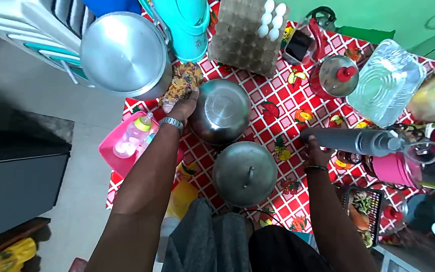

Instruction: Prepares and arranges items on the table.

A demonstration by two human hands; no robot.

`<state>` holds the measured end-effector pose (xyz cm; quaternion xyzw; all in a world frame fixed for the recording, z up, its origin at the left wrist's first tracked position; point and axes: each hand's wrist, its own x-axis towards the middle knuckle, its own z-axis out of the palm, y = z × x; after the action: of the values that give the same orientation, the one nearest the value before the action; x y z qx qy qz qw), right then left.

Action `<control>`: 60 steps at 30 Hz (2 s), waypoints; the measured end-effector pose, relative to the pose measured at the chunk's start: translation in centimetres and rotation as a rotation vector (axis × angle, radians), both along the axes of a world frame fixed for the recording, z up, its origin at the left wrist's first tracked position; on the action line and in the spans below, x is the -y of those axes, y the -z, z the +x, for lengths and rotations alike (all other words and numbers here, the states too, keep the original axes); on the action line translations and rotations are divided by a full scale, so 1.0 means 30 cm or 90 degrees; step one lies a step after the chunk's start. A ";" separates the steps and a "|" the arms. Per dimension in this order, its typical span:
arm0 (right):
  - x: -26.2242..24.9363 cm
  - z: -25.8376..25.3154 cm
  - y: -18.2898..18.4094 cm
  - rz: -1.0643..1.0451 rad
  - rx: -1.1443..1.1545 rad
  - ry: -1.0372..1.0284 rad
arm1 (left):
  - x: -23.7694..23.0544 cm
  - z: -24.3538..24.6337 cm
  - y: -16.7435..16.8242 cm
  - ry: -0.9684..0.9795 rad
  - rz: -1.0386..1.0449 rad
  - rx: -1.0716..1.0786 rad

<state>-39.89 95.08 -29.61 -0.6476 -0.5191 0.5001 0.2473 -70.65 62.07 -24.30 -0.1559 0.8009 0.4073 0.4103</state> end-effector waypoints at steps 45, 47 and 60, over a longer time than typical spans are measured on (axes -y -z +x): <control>0.136 0.053 -0.034 -0.235 -0.050 -0.343 | -0.007 0.001 0.139 -0.052 0.097 -0.033; 0.146 -0.129 -0.001 -0.197 -0.063 -0.480 | -0.011 -0.002 0.148 -0.074 0.092 -0.030; 0.149 -0.435 0.106 -0.200 0.129 -0.551 | -0.181 0.073 0.135 -0.017 -0.031 -0.094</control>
<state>-52.93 90.62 -32.80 -0.4467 -0.6809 0.5640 -0.1368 -68.45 67.49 -28.36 -0.1460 0.8364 0.4037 0.3409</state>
